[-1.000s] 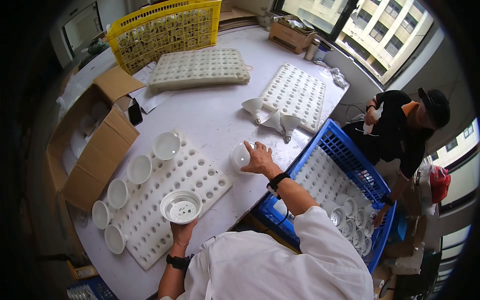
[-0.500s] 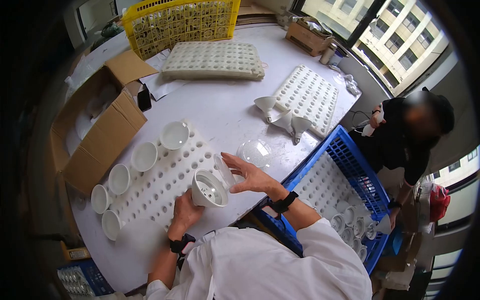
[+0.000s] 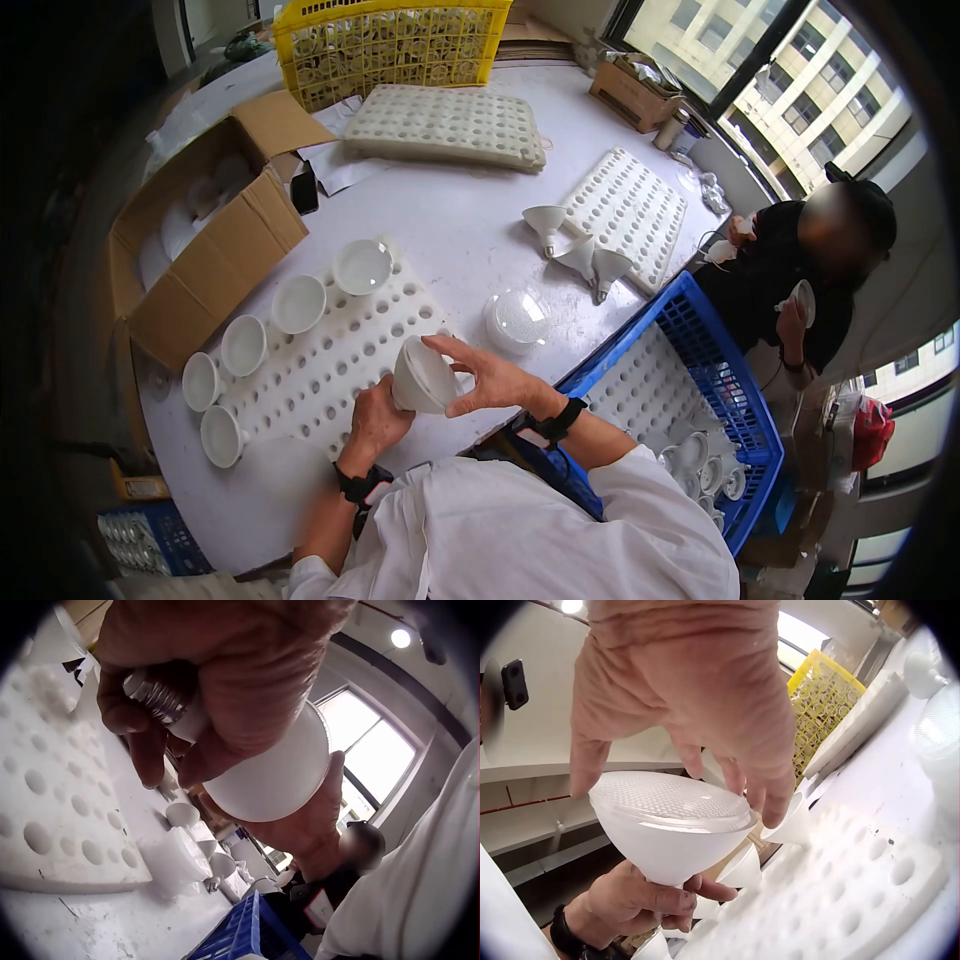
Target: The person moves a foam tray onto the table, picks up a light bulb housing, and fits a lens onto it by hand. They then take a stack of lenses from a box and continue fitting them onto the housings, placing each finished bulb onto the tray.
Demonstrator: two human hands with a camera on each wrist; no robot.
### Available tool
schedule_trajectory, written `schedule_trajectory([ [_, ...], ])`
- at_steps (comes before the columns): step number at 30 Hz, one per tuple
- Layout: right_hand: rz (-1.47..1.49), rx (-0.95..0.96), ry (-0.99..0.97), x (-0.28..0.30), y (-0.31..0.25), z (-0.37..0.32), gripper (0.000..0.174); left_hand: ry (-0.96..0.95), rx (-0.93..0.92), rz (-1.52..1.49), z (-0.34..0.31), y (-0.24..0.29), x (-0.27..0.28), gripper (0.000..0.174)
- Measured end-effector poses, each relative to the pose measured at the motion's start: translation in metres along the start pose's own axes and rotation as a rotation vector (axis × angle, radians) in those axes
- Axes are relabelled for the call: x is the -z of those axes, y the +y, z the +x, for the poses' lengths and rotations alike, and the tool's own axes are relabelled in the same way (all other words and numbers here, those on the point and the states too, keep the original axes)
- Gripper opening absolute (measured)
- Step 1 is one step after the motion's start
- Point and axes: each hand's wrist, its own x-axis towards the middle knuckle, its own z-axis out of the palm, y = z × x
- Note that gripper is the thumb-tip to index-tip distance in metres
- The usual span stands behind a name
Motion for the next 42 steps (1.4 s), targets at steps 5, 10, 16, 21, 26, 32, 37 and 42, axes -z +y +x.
schedule_trajectory([
  [5,0.039,-0.020,0.008,-0.001,0.006,0.000,0.105,-0.021,0.015,-0.023,0.000,0.003,0.002,0.027],
  [10,0.069,-0.058,-0.001,-0.002,0.007,-0.002,0.106,-0.011,-0.048,-0.042,0.000,0.001,0.002,0.021],
  [16,0.031,-0.067,-0.014,-0.008,-0.002,-0.003,0.108,-0.054,-0.060,-0.103,0.004,-0.002,0.001,0.025],
  [21,-0.170,-0.011,0.053,-0.015,-0.013,-0.004,0.106,-0.118,-0.035,-0.162,0.010,0.003,0.012,0.035],
  [26,-0.250,0.051,0.094,-0.019,-0.006,-0.002,0.099,-0.339,-0.032,-0.341,0.011,0.007,0.034,0.055],
  [32,-0.322,0.204,0.156,-0.023,0.007,-0.001,0.093,-0.399,-0.038,-0.563,0.011,0.014,0.034,0.083],
  [37,-0.494,0.401,0.218,-0.029,0.008,0.000,0.093,-0.236,-0.048,-0.485,0.005,0.032,0.034,0.095],
  [42,-0.485,0.482,0.234,-0.027,0.003,-0.001,0.094,-0.159,-0.081,-0.428,-0.003,0.051,0.038,0.091],
])
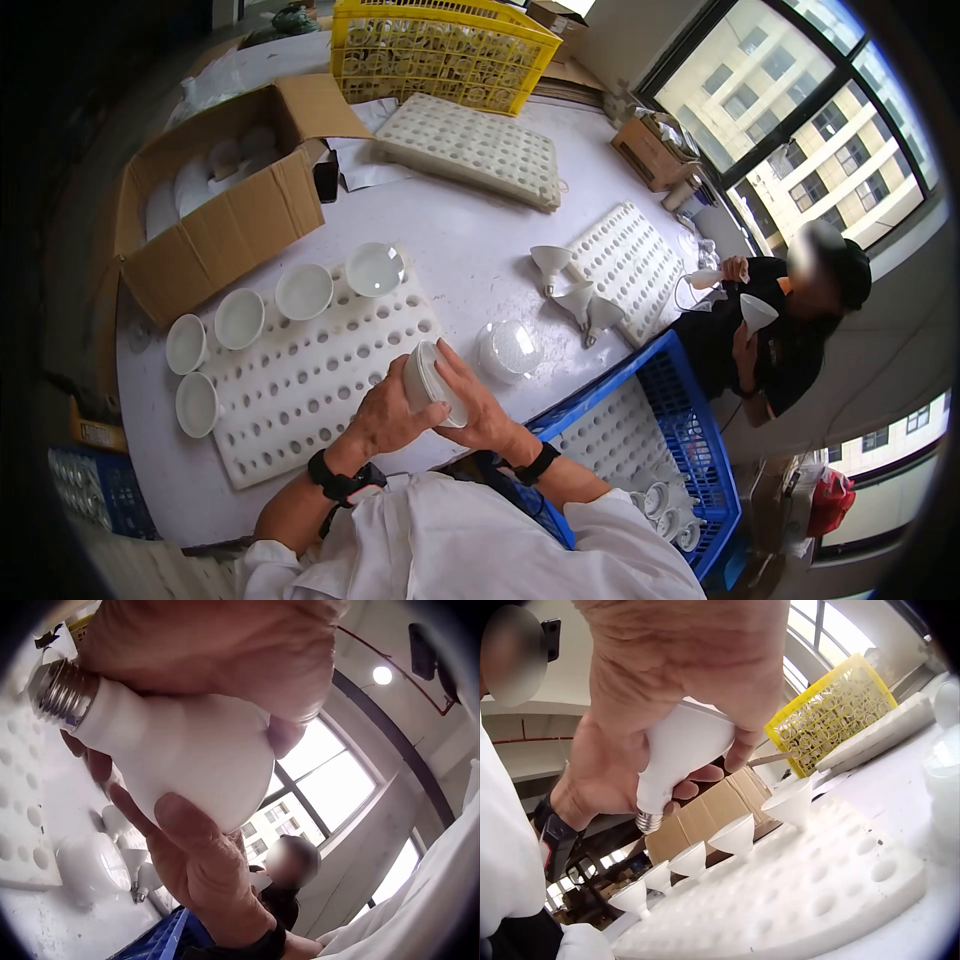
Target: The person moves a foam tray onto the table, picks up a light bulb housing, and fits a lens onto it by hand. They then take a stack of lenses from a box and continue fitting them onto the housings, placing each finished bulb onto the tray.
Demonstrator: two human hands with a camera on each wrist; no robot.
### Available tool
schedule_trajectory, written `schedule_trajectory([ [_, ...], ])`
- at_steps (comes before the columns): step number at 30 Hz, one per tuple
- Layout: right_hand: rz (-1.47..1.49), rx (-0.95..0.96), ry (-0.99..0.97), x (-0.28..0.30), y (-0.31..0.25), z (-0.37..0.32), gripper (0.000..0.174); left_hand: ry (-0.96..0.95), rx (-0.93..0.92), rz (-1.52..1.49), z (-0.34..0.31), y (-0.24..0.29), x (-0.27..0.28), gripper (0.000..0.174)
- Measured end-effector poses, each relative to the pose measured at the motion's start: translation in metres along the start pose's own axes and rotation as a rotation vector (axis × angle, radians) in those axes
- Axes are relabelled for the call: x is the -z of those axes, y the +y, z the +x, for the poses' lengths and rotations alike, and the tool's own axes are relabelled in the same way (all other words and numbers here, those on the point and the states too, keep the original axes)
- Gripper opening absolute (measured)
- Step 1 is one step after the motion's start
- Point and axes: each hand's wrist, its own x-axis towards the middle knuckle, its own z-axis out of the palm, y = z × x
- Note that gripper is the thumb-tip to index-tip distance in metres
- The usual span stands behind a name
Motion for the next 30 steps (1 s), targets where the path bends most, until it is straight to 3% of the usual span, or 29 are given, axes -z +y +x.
schedule_trajectory([
  [8,-0.095,0.018,0.019,-0.002,-0.004,0.003,0.094,0.024,-0.008,-0.010,0.007,-0.009,-0.003,0.086],
  [10,-0.142,-0.018,0.021,0.000,-0.011,0.008,0.094,0.005,-0.033,-0.287,0.018,-0.026,-0.002,0.079],
  [11,-0.146,-0.133,-0.056,0.002,-0.015,0.010,0.093,0.003,-0.033,-0.287,0.019,-0.028,0.001,0.079],
  [13,-0.149,-0.247,-0.124,0.005,-0.015,0.015,0.093,-0.192,0.101,-0.699,0.021,-0.029,0.008,0.067],
  [14,-0.118,-0.291,-0.153,0.005,-0.014,0.018,0.091,-0.179,0.136,-0.804,0.025,-0.042,0.002,0.055],
  [15,-0.087,-0.335,-0.181,0.006,-0.013,0.020,0.090,-0.183,0.136,-0.800,0.026,-0.048,0.001,0.055],
  [17,-0.041,-0.321,-0.181,0.008,-0.014,0.022,0.089,-0.233,0.210,-1.092,0.028,-0.056,0.000,0.055],
  [21,0.100,-0.331,-0.155,0.007,-0.009,0.020,0.086,-0.220,0.203,-1.136,0.028,-0.058,-0.005,0.061],
  [23,0.102,-0.356,-0.143,0.006,-0.011,0.021,0.085,-0.004,0.156,-0.963,0.033,-0.070,-0.015,0.071],
  [24,0.103,-0.382,-0.130,0.006,-0.011,0.021,0.083,-0.004,0.157,-0.963,0.029,-0.063,-0.016,0.071],
  [26,0.079,-0.383,-0.096,0.003,-0.007,0.019,0.082,0.258,-0.125,-0.325,0.019,-0.039,-0.020,0.089],
  [27,0.054,-0.382,-0.061,0.000,-0.005,0.018,0.080,0.253,-0.122,-0.325,0.017,-0.038,-0.026,0.089],
  [29,0.018,-0.364,-0.031,-0.006,-0.004,0.018,0.079,0.491,-0.210,0.078,0.015,-0.037,-0.035,0.100],
  [30,-0.019,-0.344,-0.004,-0.007,-0.004,0.017,0.078,0.491,-0.208,0.076,0.017,-0.039,-0.037,0.100],
])
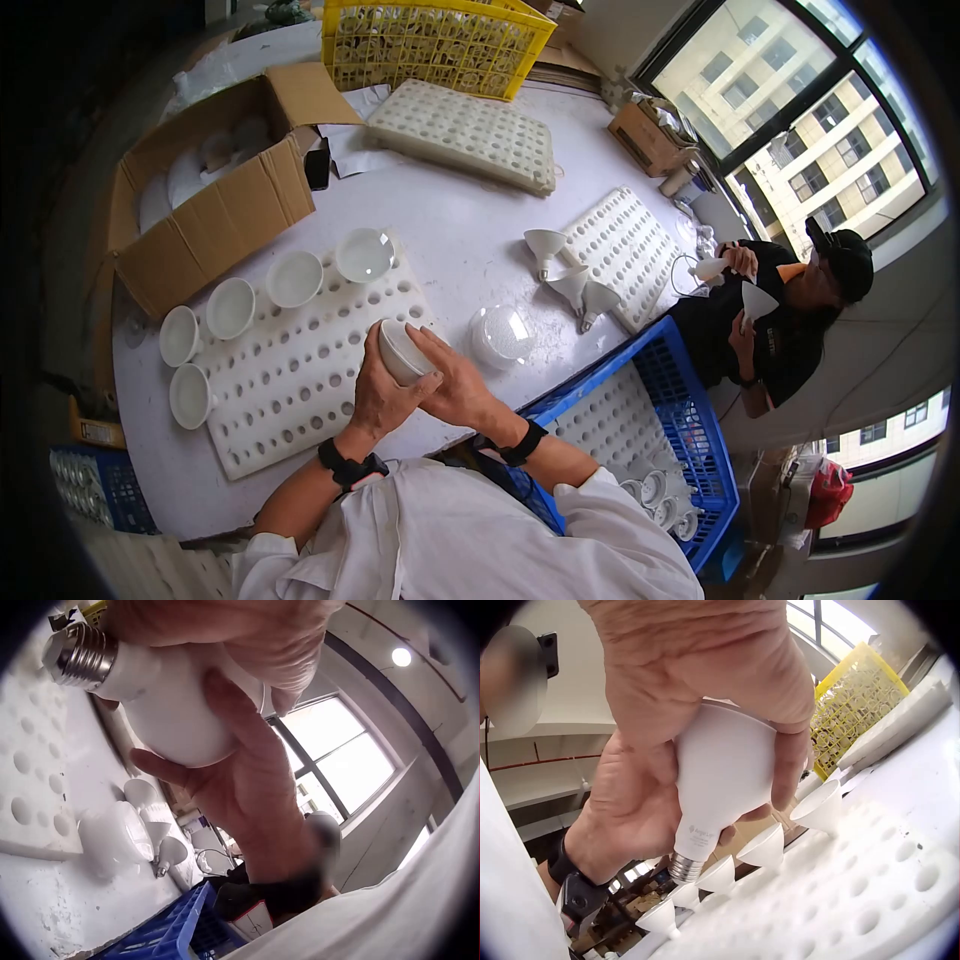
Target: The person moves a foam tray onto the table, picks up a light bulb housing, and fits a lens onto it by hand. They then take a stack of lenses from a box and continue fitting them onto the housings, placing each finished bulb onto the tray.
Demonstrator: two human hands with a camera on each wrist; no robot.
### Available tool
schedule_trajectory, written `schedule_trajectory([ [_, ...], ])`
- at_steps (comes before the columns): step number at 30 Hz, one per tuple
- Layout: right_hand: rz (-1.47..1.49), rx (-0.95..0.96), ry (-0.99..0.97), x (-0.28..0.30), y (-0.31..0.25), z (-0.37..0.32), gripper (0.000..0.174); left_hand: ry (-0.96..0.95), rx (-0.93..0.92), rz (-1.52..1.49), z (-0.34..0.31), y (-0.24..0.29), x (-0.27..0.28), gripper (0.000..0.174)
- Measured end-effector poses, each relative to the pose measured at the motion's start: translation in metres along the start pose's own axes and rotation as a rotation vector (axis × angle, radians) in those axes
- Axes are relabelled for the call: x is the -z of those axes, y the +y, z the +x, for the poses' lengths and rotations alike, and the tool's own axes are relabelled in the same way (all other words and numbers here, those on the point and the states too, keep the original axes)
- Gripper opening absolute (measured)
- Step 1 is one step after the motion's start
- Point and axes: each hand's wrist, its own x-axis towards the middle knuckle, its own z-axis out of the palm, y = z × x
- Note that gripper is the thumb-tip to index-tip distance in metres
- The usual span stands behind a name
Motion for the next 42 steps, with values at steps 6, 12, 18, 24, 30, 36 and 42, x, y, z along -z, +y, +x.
schedule_trajectory([
  [6,-0.023,0.047,0.043,0.003,-0.003,-0.002,0.077,-0.054,0.141,-0.375,0.008,0.002,0.009,0.096],
  [12,-0.025,0.172,0.077,0.002,0.003,0.000,0.077,-0.081,0.104,-0.481,0.008,0.005,0.008,0.096],
  [18,-0.100,0.213,0.080,0.001,0.010,-0.001,0.078,-0.009,-0.003,-0.195,0.005,0.002,0.001,0.094],
  [24,-0.129,0.205,0.091,-0.002,0.008,-0.004,0.077,0.006,-0.016,-0.210,0.003,-0.003,-0.002,0.094],
  [30,-0.124,0.240,0.116,-0.003,0.008,-0.002,0.077,-0.015,-0.038,-0.275,0.003,-0.005,-0.001,0.091],
  [36,-0.180,0.220,0.125,-0.007,0.006,0.000,0.078,-0.074,0.102,-0.576,0.007,-0.005,0.005,0.070],
  [42,-0.324,0.258,0.114,-0.007,-0.006,0.006,0.077,-0.129,0.183,-0.850,0.011,-0.004,0.019,0.068],
])
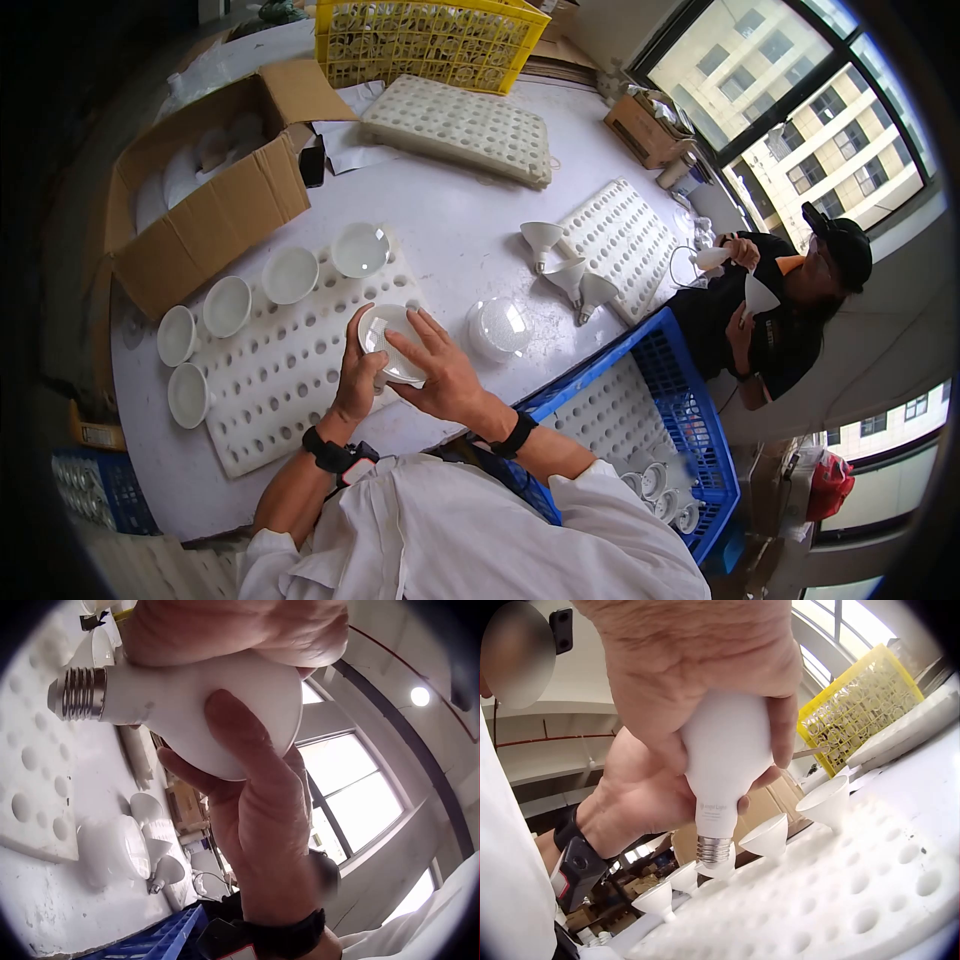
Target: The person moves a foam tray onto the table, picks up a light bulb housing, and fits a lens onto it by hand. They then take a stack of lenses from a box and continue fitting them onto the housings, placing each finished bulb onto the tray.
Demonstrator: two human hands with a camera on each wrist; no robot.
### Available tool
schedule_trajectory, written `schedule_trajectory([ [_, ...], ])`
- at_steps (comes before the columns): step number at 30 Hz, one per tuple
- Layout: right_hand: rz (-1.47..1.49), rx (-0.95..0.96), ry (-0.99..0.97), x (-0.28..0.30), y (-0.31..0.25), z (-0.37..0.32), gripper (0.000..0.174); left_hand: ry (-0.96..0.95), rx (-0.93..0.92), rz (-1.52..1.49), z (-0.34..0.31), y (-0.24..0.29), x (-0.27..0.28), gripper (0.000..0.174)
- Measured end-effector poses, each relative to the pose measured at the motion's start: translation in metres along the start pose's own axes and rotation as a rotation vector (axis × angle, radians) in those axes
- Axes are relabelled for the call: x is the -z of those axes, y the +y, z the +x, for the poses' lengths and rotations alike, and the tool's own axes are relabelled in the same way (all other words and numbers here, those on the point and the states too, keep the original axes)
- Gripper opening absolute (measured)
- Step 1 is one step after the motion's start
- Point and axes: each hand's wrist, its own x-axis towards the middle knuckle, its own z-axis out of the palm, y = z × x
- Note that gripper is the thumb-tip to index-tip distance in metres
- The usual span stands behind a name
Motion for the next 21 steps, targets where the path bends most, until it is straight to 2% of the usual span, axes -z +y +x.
schedule_trajectory([
  [1,0.000,-0.005,0.008,0.000,0.001,0.001,0.077,-0.008,0.004,0.005,0.001,0.001,0.006,0.068],
  [3,-0.264,0.107,-0.074,0.002,0.003,0.006,0.082,-0.099,0.138,-0.105,0.006,0.004,0.019,0.064],
  [4,-0.260,0.107,-0.065,0.003,0.002,0.009,0.082,-0.059,0.258,-0.170,0.005,0.006,0.022,0.058],
  [5,-0.257,0.137,-0.066,0.005,-0.001,0.011,0.088,-0.061,0.260,-0.160,0.004,0.007,0.025,0.058],
  [7,-0.250,0.165,-0.054,0.006,-0.009,0.014,0.094,-0.105,0.396,-0.426,0.003,0.006,0.033,0.058],
  [8,-0.027,0.093,-0.024,0.004,-0.012,0.015,0.100,-0.086,0.418,-0.534,0.002,-0.002,0.040,0.058],
  [9,0.199,0.022,0.007,0.004,-0.017,0.016,0.106,-0.088,0.420,-0.517,0.000,-0.009,0.046,0.058],
  [11,0.134,0.066,0.061,0.005,-0.023,0.022,0.111,-0.086,0.490,-0.844,-0.003,-0.016,0.057,0.055],
  [13,0.231,0.026,0.068,-0.001,-0.019,0.022,0.112,-0.124,0.476,-0.916,-0.005,-0.014,0.055,0.053],
  [15,0.199,0.001,0.047,-0.002,-0.020,0.021,0.112,-0.185,0.461,-1.051,-0.004,-0.021,0.058,0.050],
  [17,0.164,-0.029,0.026,-0.001,-0.022,0.020,0.112,-0.147,0.470,-1.044,-0.005,-0.027,0.059,0.049],
  [19,0.177,-0.021,0.003,0.000,-0.023,0.019,0.103,-0.129,0.481,-1.073,-0.005,-0.026,0.059,0.051],
  [20,0.187,-0.019,0.007,0.002,-0.025,0.019,0.103,-0.115,0.460,-0.942,-0.007,-0.025,0.059,0.052],
  [21,0.306,-0.134,-0.045,0.006,-0.026,0.017,0.094,-0.093,0.436,-0.810,-0.012,-0.020,0.058,0.053],
])
